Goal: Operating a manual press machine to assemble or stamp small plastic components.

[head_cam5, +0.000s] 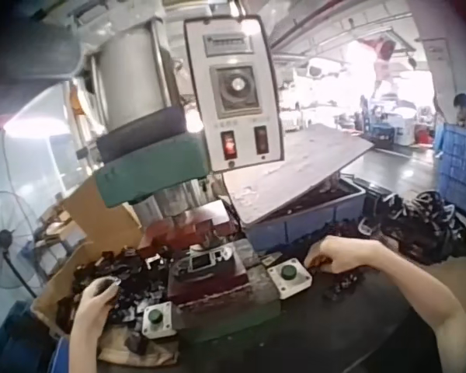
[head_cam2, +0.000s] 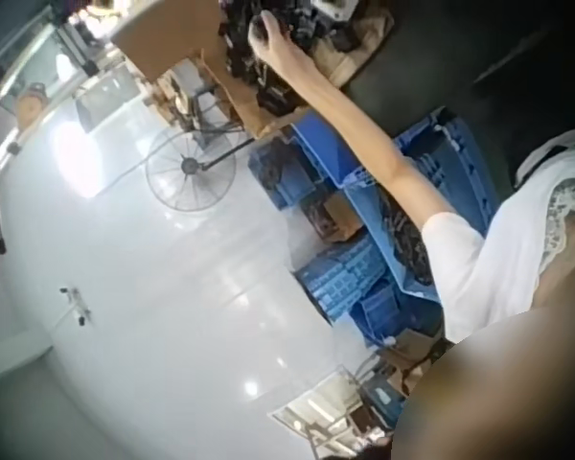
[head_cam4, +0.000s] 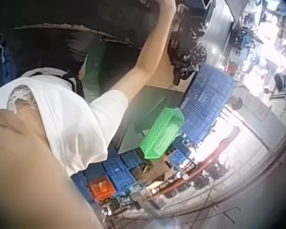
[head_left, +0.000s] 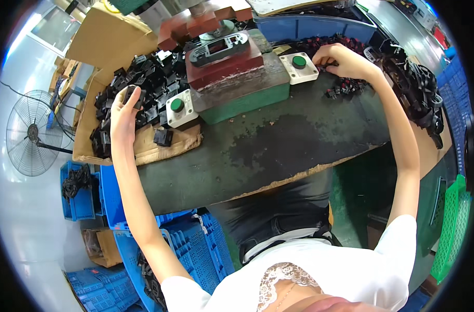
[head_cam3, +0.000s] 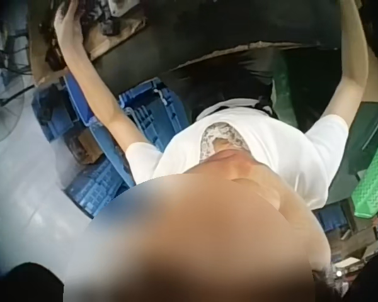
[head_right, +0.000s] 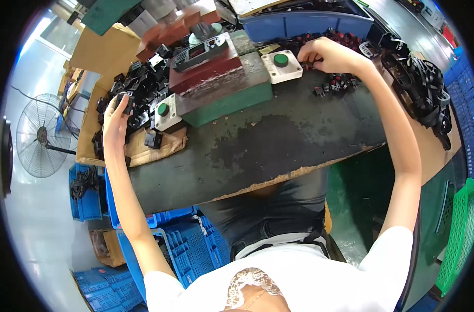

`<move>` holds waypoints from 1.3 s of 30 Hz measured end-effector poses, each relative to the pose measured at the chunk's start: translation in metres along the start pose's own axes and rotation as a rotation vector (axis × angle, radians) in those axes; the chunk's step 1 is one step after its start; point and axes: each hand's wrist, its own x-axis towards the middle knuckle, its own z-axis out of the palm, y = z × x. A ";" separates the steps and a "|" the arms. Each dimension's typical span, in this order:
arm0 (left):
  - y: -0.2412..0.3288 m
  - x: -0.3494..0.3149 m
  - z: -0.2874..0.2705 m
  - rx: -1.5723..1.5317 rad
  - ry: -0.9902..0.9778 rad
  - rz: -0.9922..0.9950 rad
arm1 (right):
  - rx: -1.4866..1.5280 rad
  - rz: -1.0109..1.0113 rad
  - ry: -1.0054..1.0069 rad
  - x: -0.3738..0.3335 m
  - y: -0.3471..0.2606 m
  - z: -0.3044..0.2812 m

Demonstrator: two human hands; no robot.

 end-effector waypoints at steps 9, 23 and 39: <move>-0.006 0.010 0.012 -0.504 -0.206 -0.216 | 0.082 0.030 0.030 0.006 0.008 0.006; 0.032 -0.004 0.083 0.181 -0.221 0.143 | 0.778 -0.148 0.255 -0.001 -0.030 -0.015; 0.016 0.021 0.136 0.261 -0.185 0.403 | 0.320 -0.134 0.420 0.095 -0.075 0.018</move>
